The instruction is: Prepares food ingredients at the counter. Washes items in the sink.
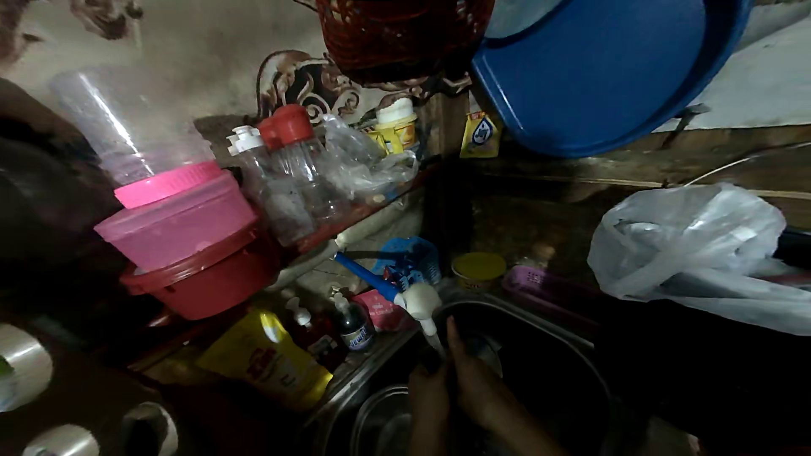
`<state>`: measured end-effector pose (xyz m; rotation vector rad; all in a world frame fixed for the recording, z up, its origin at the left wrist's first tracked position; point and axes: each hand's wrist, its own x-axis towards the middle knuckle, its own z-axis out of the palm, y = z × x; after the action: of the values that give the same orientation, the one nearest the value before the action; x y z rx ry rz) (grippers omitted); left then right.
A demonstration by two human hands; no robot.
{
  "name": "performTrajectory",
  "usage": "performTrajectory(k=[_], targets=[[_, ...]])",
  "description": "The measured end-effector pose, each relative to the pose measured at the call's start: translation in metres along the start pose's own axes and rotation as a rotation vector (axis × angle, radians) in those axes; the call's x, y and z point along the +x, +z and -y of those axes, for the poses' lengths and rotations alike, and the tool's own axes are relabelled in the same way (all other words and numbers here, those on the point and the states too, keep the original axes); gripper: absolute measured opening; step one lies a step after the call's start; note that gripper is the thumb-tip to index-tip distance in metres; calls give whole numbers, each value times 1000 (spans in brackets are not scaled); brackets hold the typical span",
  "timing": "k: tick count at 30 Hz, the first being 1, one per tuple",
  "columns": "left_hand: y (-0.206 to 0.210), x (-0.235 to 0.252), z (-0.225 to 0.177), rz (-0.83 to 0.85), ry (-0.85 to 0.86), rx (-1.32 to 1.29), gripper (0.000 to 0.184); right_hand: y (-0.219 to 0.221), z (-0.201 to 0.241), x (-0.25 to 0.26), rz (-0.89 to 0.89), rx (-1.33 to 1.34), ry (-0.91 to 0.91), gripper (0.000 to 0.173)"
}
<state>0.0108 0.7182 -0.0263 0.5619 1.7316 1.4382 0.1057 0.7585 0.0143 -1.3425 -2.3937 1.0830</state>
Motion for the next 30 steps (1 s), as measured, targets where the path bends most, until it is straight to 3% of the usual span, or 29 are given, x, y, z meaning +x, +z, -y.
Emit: performTrajectory(k=[4,7,9,17,20,22,26,30], targets=[[4,-3,-7,-64,45,10,21,0,-6,-3,-41,91,22,100],[5,1,-10,-102,52,-23,18,8,-17,-10,-95,135,116,52],[6,2,-8,-90,24,-29,19,13,-20,-17,-83,105,158,39],[4,12,-3,-146,-29,-48,23,9,-32,-48,5,127,195,32],[-2,19,-7,-171,-37,-103,31,1,-36,-58,-42,103,197,30],[-2,17,-9,-144,-31,-99,34,-3,-29,-59,-130,56,231,35],[7,1,-14,-59,30,101,41,7,-19,-36,-137,-91,212,68],[8,-2,-11,-11,28,24,39,24,-16,-31,-144,-224,127,67]])
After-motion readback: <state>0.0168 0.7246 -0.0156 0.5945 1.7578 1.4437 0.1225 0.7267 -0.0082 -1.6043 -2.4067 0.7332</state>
